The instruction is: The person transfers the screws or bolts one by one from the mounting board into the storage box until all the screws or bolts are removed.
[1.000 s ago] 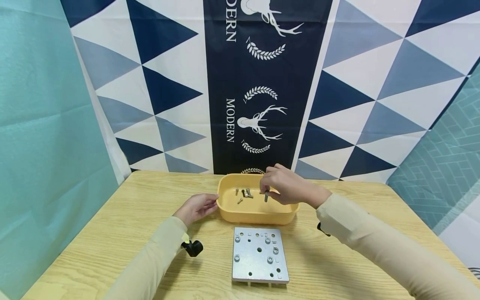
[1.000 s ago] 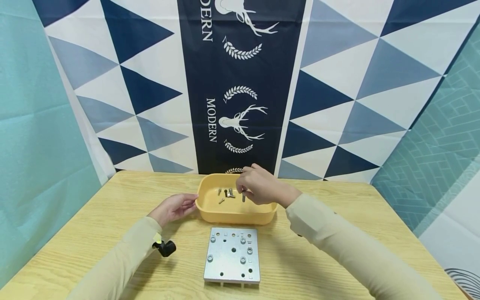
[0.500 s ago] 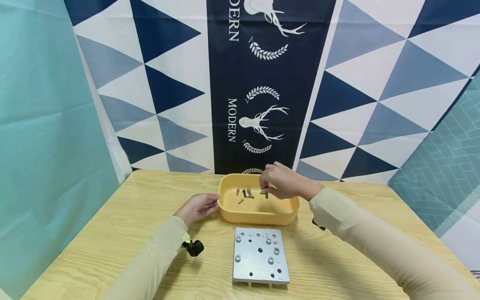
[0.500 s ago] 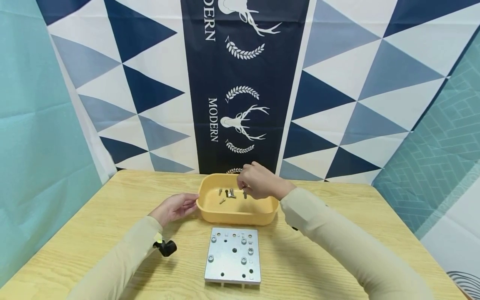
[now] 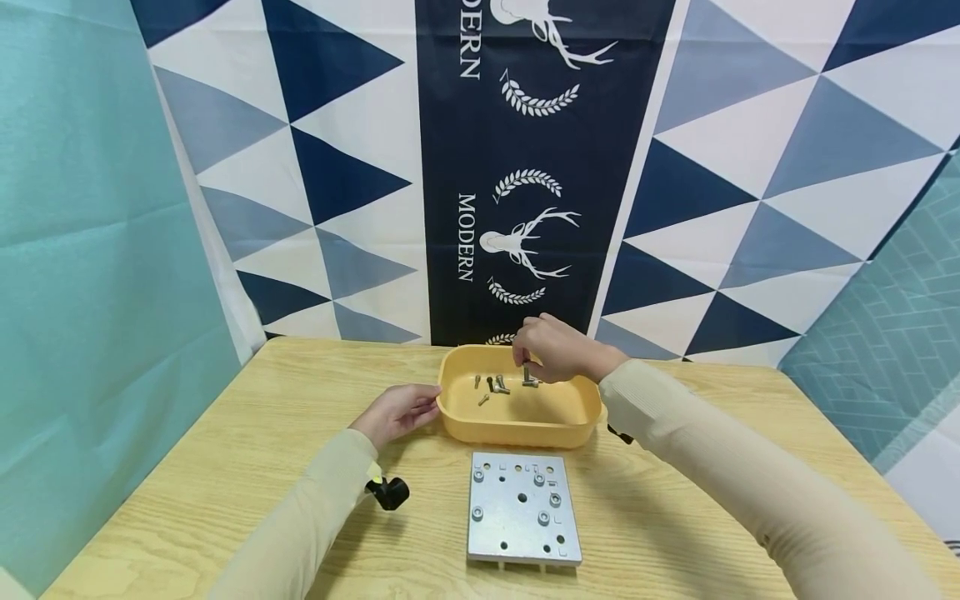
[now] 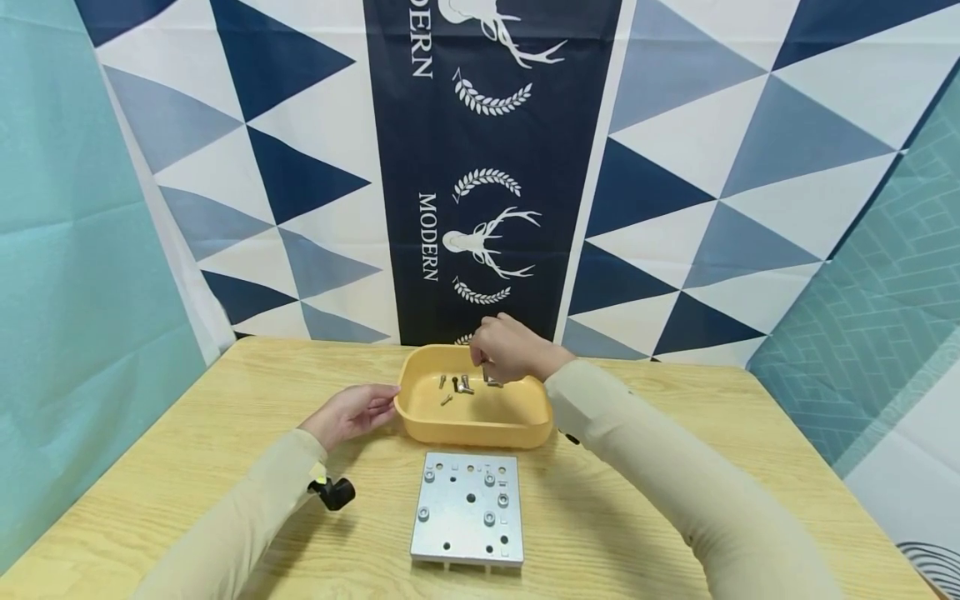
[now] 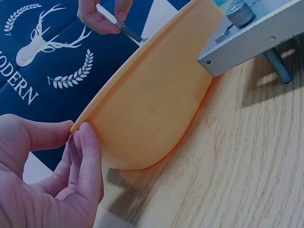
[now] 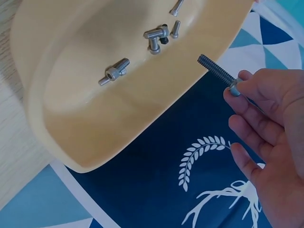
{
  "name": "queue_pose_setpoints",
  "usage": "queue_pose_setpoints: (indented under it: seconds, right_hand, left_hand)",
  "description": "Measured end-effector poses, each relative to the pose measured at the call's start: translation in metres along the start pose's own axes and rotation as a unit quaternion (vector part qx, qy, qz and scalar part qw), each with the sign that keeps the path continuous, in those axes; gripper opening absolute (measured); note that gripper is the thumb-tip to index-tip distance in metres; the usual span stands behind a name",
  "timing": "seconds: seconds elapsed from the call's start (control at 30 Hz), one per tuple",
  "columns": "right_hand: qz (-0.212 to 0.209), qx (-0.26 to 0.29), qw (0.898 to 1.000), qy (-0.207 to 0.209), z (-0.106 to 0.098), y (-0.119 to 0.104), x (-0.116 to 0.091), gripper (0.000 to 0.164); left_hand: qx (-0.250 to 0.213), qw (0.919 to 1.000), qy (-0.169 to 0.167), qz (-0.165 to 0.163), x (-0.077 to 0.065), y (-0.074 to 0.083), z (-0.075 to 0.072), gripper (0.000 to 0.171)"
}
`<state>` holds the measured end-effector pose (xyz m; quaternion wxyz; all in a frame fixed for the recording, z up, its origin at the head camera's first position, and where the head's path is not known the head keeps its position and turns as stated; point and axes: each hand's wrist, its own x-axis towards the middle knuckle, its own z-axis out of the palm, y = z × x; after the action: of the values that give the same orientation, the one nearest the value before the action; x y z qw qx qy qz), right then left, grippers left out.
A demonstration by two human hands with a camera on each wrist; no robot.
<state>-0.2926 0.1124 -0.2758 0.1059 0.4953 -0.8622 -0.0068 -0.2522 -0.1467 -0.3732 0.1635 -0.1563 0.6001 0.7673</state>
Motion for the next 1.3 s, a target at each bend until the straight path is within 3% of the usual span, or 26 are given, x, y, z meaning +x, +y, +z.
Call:
queue_pose_setpoints:
  seconds: [0.67, 0.87, 1.03, 1.2, 1.3]
  right_hand:
    - [0.040, 0.008, 0.999, -0.024, 0.012, 0.010, 0.016, 0.018]
    - [0.035, -0.003, 0.999, -0.033, 0.013, 0.014, 0.016, 0.021]
    - [0.018, -0.021, 0.999, -0.027, 0.011, 0.017, 0.016, 0.021]
    - [0.004, -0.011, 1.000, -0.024, 0.010, 0.012, 0.013, 0.018]
    - [-0.005, -0.011, 1.000, -0.017, 0.010, 0.006, 0.008, 0.017]
  left_hand:
    - [-0.002, 1.0000, 0.000, 0.005, 0.001, 0.001, 0.000, 0.011]
    - [-0.003, 1.0000, 0.006, 0.003, 0.002, 0.000, 0.002, 0.006]
    - [0.000, 1.0000, 0.004, 0.004, 0.003, 0.000, 0.001, 0.014]
    - [0.000, 1.0000, -0.002, 0.006, 0.004, 0.000, 0.000, 0.020]
    - [0.001, 1.0000, -0.002, 0.005, 0.003, 0.000, 0.000, 0.014]
